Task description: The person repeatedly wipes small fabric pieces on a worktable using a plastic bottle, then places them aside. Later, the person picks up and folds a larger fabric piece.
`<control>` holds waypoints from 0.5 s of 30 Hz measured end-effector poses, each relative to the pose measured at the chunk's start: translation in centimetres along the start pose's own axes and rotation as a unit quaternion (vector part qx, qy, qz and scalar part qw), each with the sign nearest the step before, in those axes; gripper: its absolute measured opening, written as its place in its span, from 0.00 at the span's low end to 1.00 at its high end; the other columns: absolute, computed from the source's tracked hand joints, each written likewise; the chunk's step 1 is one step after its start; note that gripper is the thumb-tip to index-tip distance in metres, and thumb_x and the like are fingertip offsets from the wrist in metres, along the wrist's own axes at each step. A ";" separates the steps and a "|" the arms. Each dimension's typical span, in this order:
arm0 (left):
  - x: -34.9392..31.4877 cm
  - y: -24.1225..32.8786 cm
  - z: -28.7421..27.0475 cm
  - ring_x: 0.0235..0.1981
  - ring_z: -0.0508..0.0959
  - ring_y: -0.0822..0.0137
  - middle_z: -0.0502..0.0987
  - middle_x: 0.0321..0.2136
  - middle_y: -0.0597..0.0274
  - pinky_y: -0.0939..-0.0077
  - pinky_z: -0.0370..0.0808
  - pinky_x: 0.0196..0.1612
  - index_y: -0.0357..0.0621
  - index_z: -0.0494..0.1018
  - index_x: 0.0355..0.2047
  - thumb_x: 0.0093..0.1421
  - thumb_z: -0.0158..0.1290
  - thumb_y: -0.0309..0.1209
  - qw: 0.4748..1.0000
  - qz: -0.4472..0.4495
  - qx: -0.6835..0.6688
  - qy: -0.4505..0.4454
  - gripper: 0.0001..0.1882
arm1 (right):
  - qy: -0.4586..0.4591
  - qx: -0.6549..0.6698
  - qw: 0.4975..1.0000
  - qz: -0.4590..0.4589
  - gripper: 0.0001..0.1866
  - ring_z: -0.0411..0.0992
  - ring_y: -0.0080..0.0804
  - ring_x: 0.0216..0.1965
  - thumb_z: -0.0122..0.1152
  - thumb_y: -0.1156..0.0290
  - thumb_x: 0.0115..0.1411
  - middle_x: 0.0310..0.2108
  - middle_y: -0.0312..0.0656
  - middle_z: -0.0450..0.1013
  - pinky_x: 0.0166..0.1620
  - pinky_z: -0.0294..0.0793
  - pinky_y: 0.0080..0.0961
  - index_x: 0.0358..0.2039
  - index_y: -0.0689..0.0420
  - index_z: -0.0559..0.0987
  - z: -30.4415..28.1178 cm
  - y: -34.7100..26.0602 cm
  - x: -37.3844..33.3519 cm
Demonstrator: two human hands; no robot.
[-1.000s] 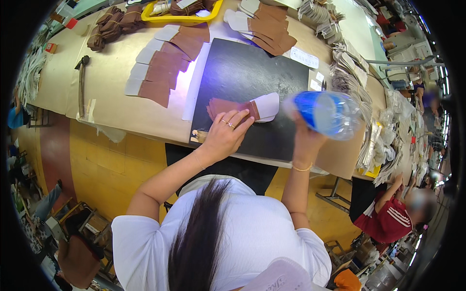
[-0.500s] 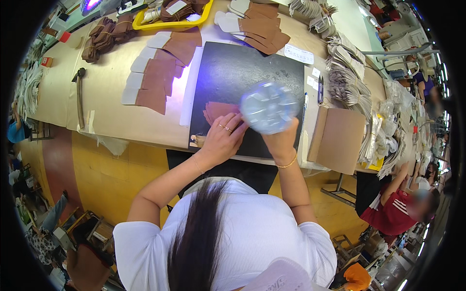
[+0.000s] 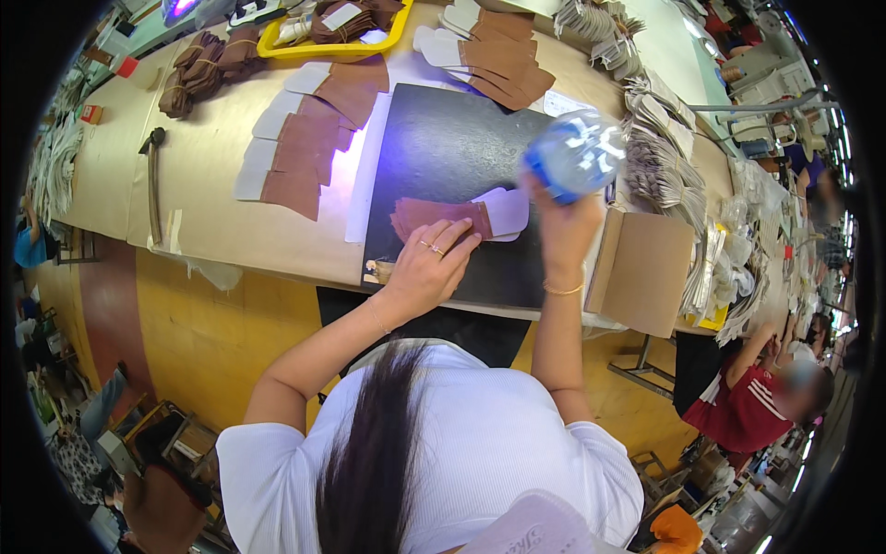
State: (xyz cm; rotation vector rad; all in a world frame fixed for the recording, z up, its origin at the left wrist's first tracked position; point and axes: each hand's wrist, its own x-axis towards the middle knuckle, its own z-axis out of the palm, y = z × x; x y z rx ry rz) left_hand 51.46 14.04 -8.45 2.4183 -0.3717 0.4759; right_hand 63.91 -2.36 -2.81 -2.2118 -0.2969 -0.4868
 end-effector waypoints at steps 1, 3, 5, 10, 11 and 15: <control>0.0 0.2 -0.1 0.50 0.72 0.53 0.72 0.51 0.54 0.58 0.68 0.52 0.40 0.74 0.48 0.52 0.59 0.25 1.000 -0.003 -0.004 -0.001 0.20 | 0.030 -0.036 0.998 0.029 0.30 0.79 0.46 0.33 0.77 0.61 0.45 0.34 0.52 0.79 0.37 0.77 0.33 0.45 0.62 0.75 -0.8 0.6 0.9; 0.2 0.2 -0.3 0.50 0.72 0.53 0.72 0.50 0.54 0.59 0.68 0.51 0.40 0.74 0.47 0.53 0.59 0.25 0.999 -0.013 -0.032 0.005 0.20 | 0.093 -0.012 0.994 0.062 0.27 0.79 0.40 0.32 0.77 0.61 0.47 0.33 0.48 0.79 0.37 0.76 0.32 0.43 0.63 0.77 -2.0 0.9 1.3; 0.7 0.2 -0.7 0.49 0.72 0.53 0.72 0.47 0.54 0.60 0.68 0.51 0.40 0.74 0.47 0.53 0.60 0.26 0.998 -0.031 -0.057 0.022 0.19 | 0.088 0.056 0.993 0.056 0.25 0.79 0.36 0.31 0.77 0.61 0.47 0.32 0.46 0.80 0.37 0.76 0.32 0.41 0.63 0.79 -2.5 0.6 0.8; 4.8 0.4 -1.8 0.45 0.71 0.53 0.72 0.39 0.55 0.62 0.68 0.48 0.40 0.75 0.44 0.53 0.63 0.29 0.987 -0.146 -0.065 0.036 0.18 | -0.053 0.117 0.992 0.003 0.23 0.77 0.28 0.35 0.76 0.67 0.49 0.36 0.45 0.80 0.42 0.76 0.27 0.42 0.66 0.78 -1.5 -3.0 -1.6; 5.0 -0.3 -0.9 0.43 0.69 0.54 0.72 0.37 0.58 0.63 0.67 0.47 0.42 0.77 0.44 0.52 0.63 0.32 0.986 -0.148 -0.065 0.043 0.18 | -0.050 0.096 0.994 0.000 0.23 0.77 0.33 0.34 0.77 0.65 0.48 0.34 0.46 0.80 0.40 0.76 0.29 0.40 0.65 0.79 -1.1 -2.5 -1.7; 5.3 -1.0 -0.1 0.42 0.69 0.56 0.73 0.37 0.60 0.64 0.66 0.46 0.44 0.78 0.44 0.53 0.62 0.34 0.986 -0.149 -0.058 -0.043 0.17 | 0.016 0.007 0.999 0.040 0.26 0.79 0.44 0.32 0.79 0.60 0.44 0.32 0.50 0.79 0.36 0.76 0.33 0.38 0.64 0.79 -1.3 0.8 0.0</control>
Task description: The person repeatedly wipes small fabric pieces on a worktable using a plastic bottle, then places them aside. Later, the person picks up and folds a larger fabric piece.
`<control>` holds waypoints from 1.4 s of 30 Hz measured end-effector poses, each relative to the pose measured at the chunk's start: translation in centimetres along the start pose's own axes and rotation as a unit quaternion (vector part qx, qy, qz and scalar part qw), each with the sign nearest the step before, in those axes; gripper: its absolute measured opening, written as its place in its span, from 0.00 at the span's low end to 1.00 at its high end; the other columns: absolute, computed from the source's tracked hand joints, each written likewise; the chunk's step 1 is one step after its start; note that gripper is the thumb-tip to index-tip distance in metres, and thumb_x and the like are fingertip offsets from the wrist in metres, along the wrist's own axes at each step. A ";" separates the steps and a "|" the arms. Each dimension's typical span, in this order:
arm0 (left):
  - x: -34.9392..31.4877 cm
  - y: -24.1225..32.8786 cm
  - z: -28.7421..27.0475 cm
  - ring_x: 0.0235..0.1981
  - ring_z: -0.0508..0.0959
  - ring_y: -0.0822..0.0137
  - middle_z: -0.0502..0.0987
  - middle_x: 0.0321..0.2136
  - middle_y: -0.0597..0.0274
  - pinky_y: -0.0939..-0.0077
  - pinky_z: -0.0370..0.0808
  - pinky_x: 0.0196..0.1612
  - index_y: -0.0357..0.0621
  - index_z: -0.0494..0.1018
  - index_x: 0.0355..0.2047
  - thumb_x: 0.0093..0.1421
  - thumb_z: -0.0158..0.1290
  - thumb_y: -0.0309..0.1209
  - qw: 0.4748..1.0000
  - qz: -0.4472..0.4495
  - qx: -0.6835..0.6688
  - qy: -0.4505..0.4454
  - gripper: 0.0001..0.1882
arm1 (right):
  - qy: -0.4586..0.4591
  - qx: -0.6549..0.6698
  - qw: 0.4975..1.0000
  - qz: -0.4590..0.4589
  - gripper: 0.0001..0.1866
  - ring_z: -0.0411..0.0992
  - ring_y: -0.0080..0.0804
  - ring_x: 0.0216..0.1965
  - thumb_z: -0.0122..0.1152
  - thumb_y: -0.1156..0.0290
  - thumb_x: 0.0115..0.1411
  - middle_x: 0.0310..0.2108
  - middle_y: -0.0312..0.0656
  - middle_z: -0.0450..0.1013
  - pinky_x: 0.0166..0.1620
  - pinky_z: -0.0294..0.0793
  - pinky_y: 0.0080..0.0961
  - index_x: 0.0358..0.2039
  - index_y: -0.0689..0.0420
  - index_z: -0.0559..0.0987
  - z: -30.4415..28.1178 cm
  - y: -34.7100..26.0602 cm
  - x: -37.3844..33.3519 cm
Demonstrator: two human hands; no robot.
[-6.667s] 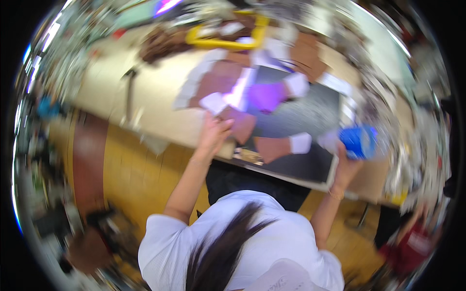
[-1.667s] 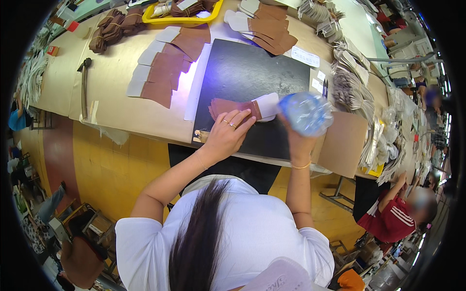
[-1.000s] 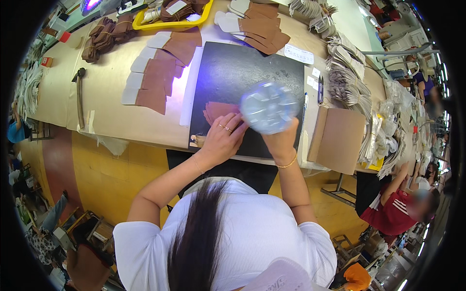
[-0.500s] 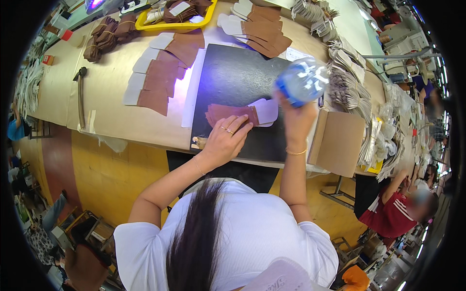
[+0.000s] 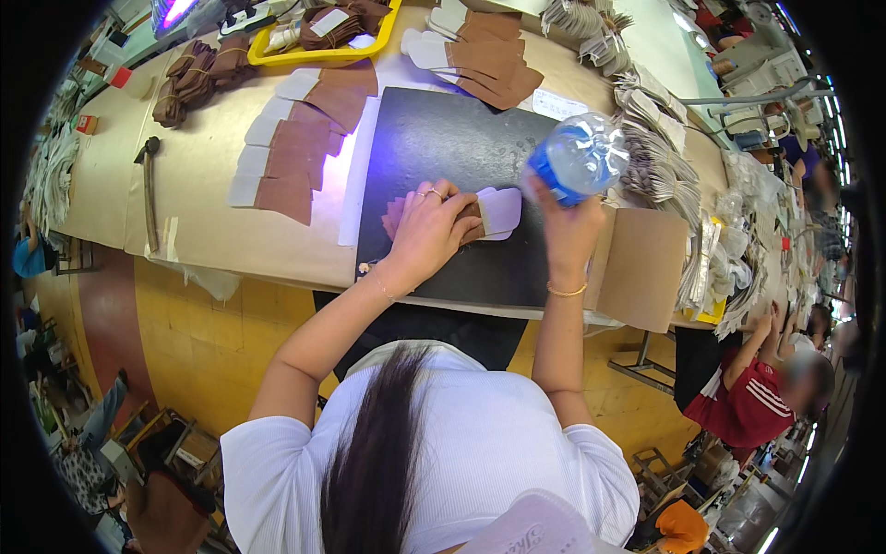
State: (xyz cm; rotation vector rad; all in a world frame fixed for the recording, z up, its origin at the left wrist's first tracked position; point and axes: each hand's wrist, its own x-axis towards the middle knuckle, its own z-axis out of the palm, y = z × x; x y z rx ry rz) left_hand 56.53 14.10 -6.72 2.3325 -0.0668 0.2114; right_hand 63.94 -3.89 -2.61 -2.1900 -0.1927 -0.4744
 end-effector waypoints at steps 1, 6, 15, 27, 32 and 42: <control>-0.2 0.0 -0.1 0.42 0.70 0.57 0.73 0.37 0.61 0.64 0.65 0.46 0.45 0.78 0.44 0.54 0.62 0.34 1.000 0.006 0.006 0.007 0.17 | 0.032 -0.032 0.999 0.010 0.27 0.80 0.42 0.32 0.79 0.60 0.45 0.32 0.50 0.80 0.37 0.77 0.33 0.39 0.64 0.79 -0.9 0.2 0.9; -0.5 0.1 -0.3 0.41 0.71 0.58 0.74 0.36 0.63 0.65 0.65 0.46 0.45 0.78 0.39 0.54 0.61 0.34 0.998 0.039 -0.009 0.047 0.13 | 0.130 0.029 0.991 0.036 0.30 0.78 0.34 0.33 0.79 0.60 0.46 0.32 0.46 0.80 0.42 0.76 0.30 0.43 0.68 0.77 -3.0 2.5 1.1; 0.6 0.7 -6.0 0.34 0.77 0.71 0.78 0.31 0.64 0.76 0.71 0.43 0.43 0.75 0.34 0.57 0.58 0.25 0.945 -0.165 -0.279 -0.048 0.05 | 0.103 0.157 0.980 0.073 0.27 0.74 0.29 0.43 0.76 0.71 0.50 0.43 0.45 0.77 0.50 0.73 0.28 0.47 0.70 0.75 -4.1 1.8 -0.7; 3.0 -15.7 -10.9 0.40 0.78 0.61 0.72 0.46 0.51 0.70 0.79 0.38 0.46 0.48 0.63 0.56 0.57 0.16 0.789 -0.210 -0.451 0.360 0.40 | 0.079 0.222 0.968 0.092 0.32 0.72 0.34 0.50 0.73 0.72 0.53 0.50 0.47 0.72 0.57 0.69 0.33 0.55 0.68 0.69 -4.1 2.6 -0.9; 4.7 -18.5 -11.9 0.50 0.69 0.39 0.63 0.51 0.32 0.54 0.66 0.58 0.42 0.38 0.68 0.47 0.68 0.29 0.850 -0.291 0.003 0.439 0.58 | 0.094 0.253 0.960 0.073 0.34 0.72 0.33 0.49 0.75 0.70 0.50 0.49 0.47 0.73 0.56 0.69 0.32 0.55 0.69 0.69 -4.3 2.7 -0.9; 1.7 -11.2 -8.7 0.51 0.65 0.49 0.68 0.47 0.49 0.58 0.61 0.58 0.39 0.65 0.54 0.53 0.64 0.33 0.937 -0.073 0.110 0.323 0.31 | 0.043 0.212 0.971 0.097 0.32 0.73 0.30 0.45 0.77 0.72 0.48 0.46 0.44 0.74 0.52 0.73 0.30 0.51 0.67 0.72 -3.9 0.6 -1.9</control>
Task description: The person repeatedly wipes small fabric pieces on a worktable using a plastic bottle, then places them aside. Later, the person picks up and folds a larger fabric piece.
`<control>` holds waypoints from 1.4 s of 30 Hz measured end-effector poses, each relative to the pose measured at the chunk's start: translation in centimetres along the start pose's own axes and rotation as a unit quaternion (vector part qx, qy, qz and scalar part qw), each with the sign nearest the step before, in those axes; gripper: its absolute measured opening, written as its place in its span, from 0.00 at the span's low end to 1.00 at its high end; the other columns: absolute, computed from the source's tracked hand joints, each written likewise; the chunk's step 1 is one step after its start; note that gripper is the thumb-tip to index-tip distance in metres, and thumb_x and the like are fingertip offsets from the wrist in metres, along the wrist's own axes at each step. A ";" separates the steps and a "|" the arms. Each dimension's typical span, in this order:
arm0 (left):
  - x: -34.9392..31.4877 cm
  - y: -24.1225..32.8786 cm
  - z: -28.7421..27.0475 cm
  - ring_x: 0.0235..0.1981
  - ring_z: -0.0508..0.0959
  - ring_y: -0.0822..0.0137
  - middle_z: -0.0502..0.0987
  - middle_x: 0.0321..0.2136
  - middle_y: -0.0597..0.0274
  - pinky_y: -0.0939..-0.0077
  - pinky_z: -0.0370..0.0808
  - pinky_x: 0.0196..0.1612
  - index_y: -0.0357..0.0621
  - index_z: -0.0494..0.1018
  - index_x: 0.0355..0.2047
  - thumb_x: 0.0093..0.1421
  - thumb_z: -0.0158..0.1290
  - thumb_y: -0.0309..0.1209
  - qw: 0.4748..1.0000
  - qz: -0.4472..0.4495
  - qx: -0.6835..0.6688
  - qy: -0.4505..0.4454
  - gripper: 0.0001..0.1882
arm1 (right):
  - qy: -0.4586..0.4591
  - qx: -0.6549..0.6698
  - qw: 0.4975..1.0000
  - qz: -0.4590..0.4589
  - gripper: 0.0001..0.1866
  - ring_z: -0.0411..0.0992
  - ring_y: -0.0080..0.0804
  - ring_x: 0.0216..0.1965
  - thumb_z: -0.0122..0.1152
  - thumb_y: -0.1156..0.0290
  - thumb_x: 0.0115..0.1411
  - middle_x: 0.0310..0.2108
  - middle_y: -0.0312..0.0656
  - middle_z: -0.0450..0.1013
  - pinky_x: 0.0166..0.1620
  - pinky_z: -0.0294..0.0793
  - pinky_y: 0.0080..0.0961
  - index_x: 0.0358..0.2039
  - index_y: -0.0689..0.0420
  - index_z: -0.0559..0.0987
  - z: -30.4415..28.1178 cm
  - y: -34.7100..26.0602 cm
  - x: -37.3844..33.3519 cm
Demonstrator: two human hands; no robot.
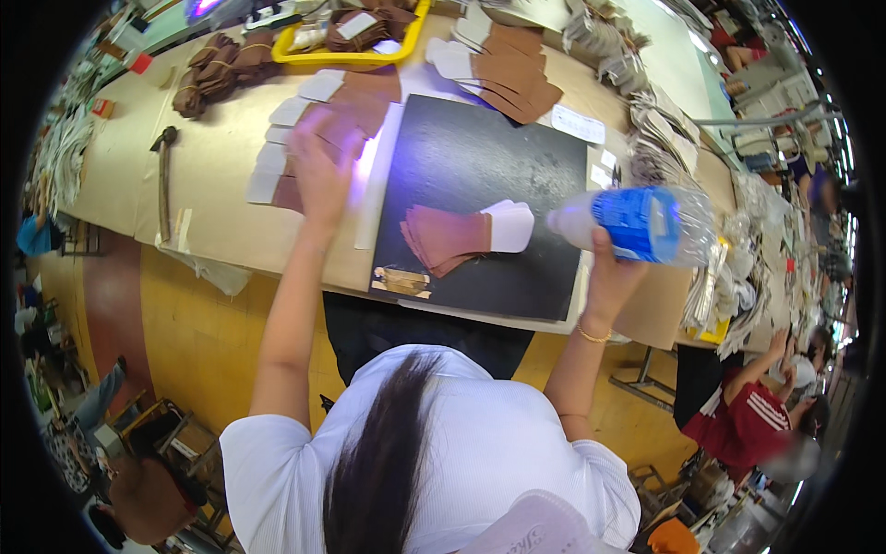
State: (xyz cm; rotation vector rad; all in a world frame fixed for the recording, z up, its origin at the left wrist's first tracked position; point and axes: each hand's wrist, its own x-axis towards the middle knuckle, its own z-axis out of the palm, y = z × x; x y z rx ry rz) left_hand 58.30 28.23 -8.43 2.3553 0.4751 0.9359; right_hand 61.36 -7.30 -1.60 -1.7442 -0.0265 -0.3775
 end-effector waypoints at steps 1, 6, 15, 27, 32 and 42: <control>-1.8 2.0 0.0 0.50 0.68 0.51 0.70 0.46 0.52 0.58 0.63 0.57 0.38 0.69 0.50 0.54 0.63 0.31 0.996 0.052 -0.015 -0.072 0.25 | -0.024 0.012 1.000 0.009 0.31 0.73 0.29 0.45 0.77 0.71 0.48 0.45 0.43 0.74 0.51 0.73 0.30 0.50 0.66 0.73 0.9 -0.3 -0.5; -7.3 9.2 0.3 0.45 0.72 0.52 0.72 0.43 0.54 0.60 0.68 0.49 0.44 0.74 0.45 0.54 0.60 0.31 0.930 0.228 -0.114 -0.263 0.18 | -0.212 -0.128 0.942 -0.227 0.27 0.80 0.37 0.36 0.74 0.72 0.46 0.42 0.46 0.79 0.42 0.78 0.28 0.48 0.64 0.76 4.3 -1.5 -3.5; -9.0 8.6 0.9 0.47 0.71 0.52 0.72 0.44 0.55 0.60 0.67 0.50 0.42 0.73 0.47 0.57 0.58 0.30 0.940 0.189 -0.094 -0.268 0.17 | -0.152 -0.199 0.966 -0.059 0.26 0.75 0.30 0.46 0.76 0.73 0.48 0.47 0.41 0.77 0.52 0.74 0.29 0.48 0.62 0.77 -0.3 0.8 -1.0; -10.0 9.5 1.1 0.48 0.69 0.53 0.71 0.44 0.57 0.60 0.64 0.50 0.45 0.72 0.51 0.56 0.59 0.34 0.952 0.165 -0.059 -0.251 0.22 | -0.062 -0.135 0.985 -0.090 0.20 0.81 0.34 0.34 0.74 0.72 0.47 0.36 0.47 0.80 0.39 0.78 0.29 0.41 0.63 0.80 1.7 1.3 -0.3; -9.2 10.9 0.7 0.49 0.68 0.56 0.72 0.43 0.59 0.57 0.60 0.53 0.45 0.73 0.49 0.55 0.60 0.34 0.958 0.164 -0.073 -0.223 0.21 | -0.141 -0.125 0.961 -0.201 0.24 0.80 0.41 0.36 0.75 0.69 0.44 0.40 0.51 0.78 0.39 0.78 0.30 0.43 0.63 0.79 5.2 -0.6 -3.2; -8.6 11.0 1.6 0.48 0.69 0.58 0.73 0.42 0.62 0.60 0.59 0.53 0.46 0.74 0.49 0.56 0.60 0.36 0.949 0.119 -0.095 -0.278 0.21 | -0.072 -0.140 0.977 -0.145 0.21 0.79 0.38 0.33 0.78 0.66 0.45 0.32 0.46 0.80 0.37 0.77 0.31 0.37 0.61 0.81 3.1 -0.5 -0.3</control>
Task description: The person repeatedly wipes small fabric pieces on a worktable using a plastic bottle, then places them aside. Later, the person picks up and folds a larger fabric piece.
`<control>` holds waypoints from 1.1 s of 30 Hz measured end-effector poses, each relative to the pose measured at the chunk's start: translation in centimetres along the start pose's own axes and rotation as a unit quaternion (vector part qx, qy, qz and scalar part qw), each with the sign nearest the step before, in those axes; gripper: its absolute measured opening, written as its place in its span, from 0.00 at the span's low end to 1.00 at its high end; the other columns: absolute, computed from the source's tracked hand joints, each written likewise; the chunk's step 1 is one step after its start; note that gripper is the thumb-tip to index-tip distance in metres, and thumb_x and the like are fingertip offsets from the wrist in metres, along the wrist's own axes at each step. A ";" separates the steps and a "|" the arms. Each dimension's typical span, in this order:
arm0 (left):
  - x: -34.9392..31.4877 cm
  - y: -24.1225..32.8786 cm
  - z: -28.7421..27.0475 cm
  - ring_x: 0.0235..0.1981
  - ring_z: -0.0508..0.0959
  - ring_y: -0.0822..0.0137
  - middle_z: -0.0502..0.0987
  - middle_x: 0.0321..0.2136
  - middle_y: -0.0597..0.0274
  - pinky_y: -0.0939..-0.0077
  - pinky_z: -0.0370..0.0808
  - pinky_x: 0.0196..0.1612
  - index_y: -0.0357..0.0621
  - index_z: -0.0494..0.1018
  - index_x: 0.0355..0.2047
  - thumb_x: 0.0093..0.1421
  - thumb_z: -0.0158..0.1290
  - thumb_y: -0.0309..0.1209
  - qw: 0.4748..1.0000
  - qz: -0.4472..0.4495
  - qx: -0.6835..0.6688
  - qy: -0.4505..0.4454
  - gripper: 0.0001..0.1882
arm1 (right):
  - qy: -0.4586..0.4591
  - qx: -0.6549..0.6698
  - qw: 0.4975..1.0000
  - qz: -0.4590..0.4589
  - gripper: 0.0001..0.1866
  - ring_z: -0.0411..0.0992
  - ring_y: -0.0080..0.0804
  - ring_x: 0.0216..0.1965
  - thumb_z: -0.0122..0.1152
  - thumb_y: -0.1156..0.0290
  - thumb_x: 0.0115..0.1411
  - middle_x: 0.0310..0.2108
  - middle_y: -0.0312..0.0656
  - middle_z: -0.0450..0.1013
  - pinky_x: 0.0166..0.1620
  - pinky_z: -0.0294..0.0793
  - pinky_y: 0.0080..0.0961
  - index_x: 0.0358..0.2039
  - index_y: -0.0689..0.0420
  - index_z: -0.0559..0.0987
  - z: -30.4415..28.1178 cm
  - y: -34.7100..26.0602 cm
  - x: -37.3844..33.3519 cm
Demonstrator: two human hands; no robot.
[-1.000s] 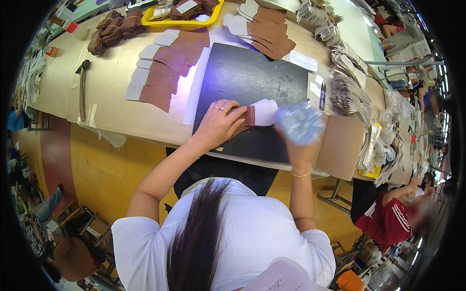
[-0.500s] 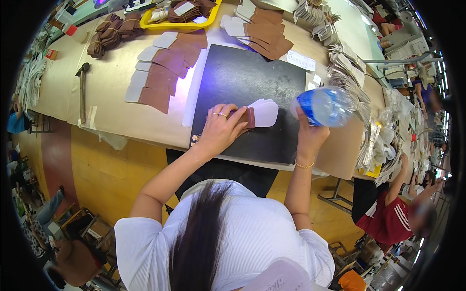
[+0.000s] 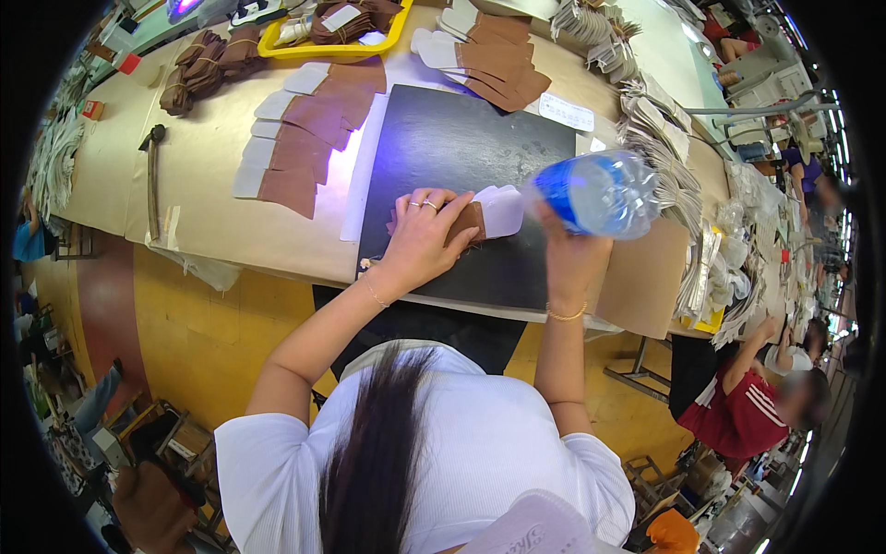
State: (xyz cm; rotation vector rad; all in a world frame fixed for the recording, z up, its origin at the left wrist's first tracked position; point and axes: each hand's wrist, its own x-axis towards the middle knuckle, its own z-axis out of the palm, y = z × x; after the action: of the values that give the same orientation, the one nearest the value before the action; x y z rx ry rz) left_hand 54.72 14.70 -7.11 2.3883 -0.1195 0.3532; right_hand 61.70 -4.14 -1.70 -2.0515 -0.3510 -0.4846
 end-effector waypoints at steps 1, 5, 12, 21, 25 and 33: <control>0.2 0.1 0.0 0.48 0.69 0.58 0.73 0.42 0.62 0.60 0.59 0.53 0.46 0.74 0.49 0.56 0.60 0.36 1.000 0.011 0.005 -0.008 0.21 | -0.008 0.016 0.999 -0.034 0.21 0.79 0.38 0.33 0.78 0.66 0.45 0.33 0.46 0.80 0.37 0.77 0.31 0.37 0.62 0.81 0.6 -0.9 -0.5; 0.8 -0.1 -0.1 0.47 0.69 0.58 0.73 0.41 0.62 0.60 0.59 0.52 0.46 0.75 0.48 0.57 0.59 0.37 0.999 0.027 0.027 -0.035 0.19 | -0.112 -0.010 0.993 -0.018 0.31 0.73 0.33 0.45 0.79 0.69 0.45 0.47 0.43 0.74 0.50 0.72 0.31 0.47 0.64 0.75 0.9 0.1 -2.0; 1.0 -0.3 -0.2 0.46 0.70 0.59 0.74 0.40 0.62 0.60 0.60 0.51 0.47 0.76 0.47 0.58 0.57 0.35 0.999 0.022 0.010 -0.037 0.17 | -0.011 0.074 0.995 0.062 0.23 0.77 0.37 0.43 0.76 0.71 0.47 0.44 0.45 0.78 0.49 0.74 0.30 0.44 0.60 0.80 -0.6 -0.1 -2.2; 1.2 -0.5 0.3 0.45 0.71 0.58 0.74 0.39 0.61 0.62 0.60 0.50 0.46 0.77 0.48 0.57 0.57 0.35 0.999 0.015 -0.009 -0.031 0.18 | 0.002 0.023 0.998 0.053 0.32 0.67 0.35 0.58 0.73 0.74 0.50 0.58 0.47 0.69 0.60 0.66 0.32 0.56 0.64 0.71 -2.6 3.6 -3.1; 1.3 0.5 0.4 0.42 0.73 0.57 0.76 0.36 0.60 0.60 0.63 0.47 0.48 0.78 0.42 0.55 0.59 0.38 0.999 0.038 -0.006 -0.011 0.15 | 0.084 0.187 0.976 0.080 0.33 0.67 0.35 0.57 0.74 0.74 0.49 0.57 0.44 0.69 0.60 0.63 0.32 0.56 0.62 0.71 -1.6 1.2 -1.6; 0.5 0.4 1.0 0.42 0.73 0.61 0.75 0.36 0.64 0.63 0.64 0.46 0.47 0.76 0.42 0.56 0.58 0.36 0.995 0.092 0.031 0.032 0.14 | 0.013 0.155 0.983 0.095 0.35 0.68 0.39 0.57 0.69 0.79 0.52 0.58 0.50 0.68 0.61 0.65 0.34 0.59 0.68 0.65 -2.0 2.4 -1.7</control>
State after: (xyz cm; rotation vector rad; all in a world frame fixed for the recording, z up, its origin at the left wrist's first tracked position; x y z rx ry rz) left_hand 55.38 13.74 -7.41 2.4312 -0.3038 0.5271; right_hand 60.88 -7.14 -3.44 -1.7524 -0.1973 -0.3180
